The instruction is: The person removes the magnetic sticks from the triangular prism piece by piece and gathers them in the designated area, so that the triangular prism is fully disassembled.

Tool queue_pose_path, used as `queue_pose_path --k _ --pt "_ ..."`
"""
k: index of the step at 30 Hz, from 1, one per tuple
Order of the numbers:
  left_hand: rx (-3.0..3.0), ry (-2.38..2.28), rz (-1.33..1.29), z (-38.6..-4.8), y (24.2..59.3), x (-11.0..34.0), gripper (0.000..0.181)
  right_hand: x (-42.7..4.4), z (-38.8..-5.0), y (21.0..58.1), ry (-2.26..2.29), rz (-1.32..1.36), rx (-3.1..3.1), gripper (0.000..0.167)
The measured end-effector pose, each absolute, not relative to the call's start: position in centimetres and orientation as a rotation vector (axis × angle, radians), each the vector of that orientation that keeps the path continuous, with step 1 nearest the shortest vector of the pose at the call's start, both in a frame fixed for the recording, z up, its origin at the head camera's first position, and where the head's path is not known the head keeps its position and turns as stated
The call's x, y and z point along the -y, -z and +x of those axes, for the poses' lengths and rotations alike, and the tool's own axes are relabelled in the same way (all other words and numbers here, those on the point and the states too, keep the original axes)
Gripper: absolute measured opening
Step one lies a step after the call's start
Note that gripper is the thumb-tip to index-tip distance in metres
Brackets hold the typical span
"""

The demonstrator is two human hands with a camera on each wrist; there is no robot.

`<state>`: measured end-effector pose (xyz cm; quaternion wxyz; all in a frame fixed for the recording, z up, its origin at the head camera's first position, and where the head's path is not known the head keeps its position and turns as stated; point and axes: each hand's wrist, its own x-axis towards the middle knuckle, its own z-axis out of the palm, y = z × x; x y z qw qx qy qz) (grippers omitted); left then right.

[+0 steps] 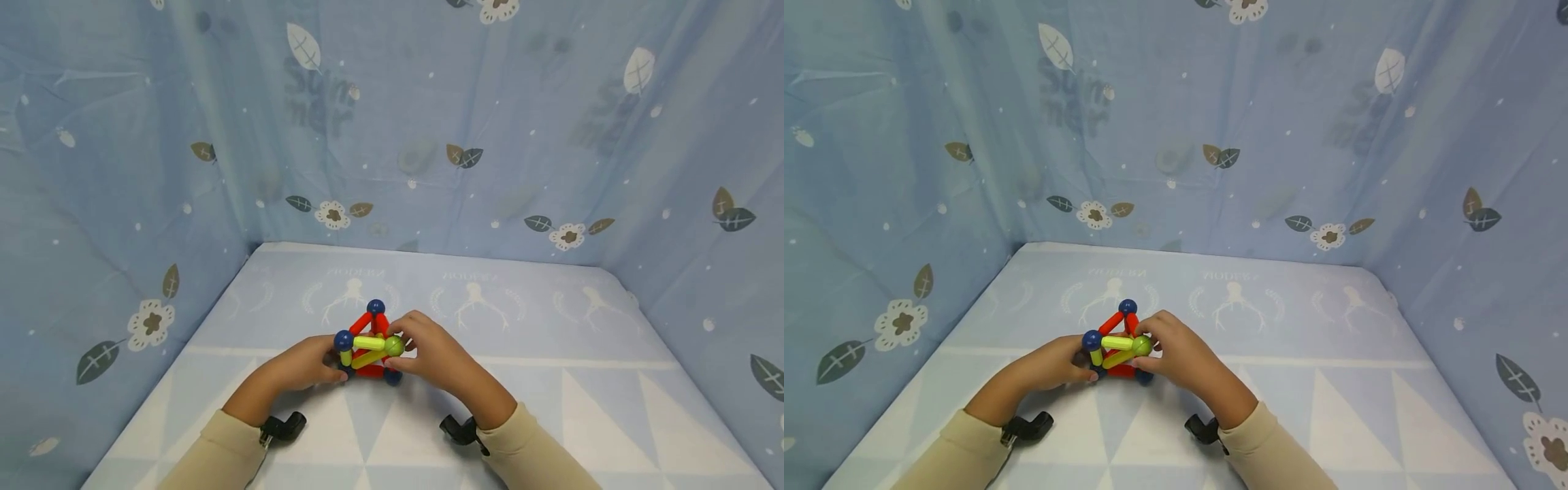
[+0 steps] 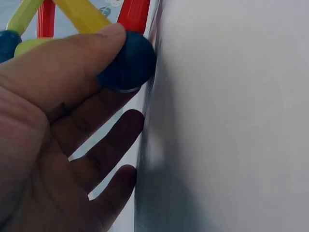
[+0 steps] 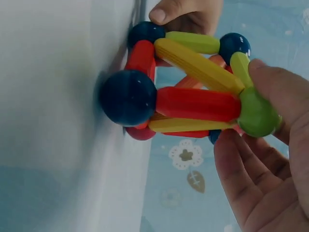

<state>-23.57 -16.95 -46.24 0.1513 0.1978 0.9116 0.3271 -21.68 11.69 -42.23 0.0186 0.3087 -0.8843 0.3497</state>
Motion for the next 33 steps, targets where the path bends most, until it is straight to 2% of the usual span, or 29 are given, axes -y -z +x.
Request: queue_pose_path --k 13,33 --pt "-2.579 -0.983 0.647 -23.4 46.9 17.7 0.038 -9.5 -20.0 43.5 -0.989 0.638 2.713 0.026" --pt "-2.578 -1.001 0.621 -23.6 46.9 17.9 0.039 -9.1 -20.0 43.4 -1.148 0.563 2.669 0.017"
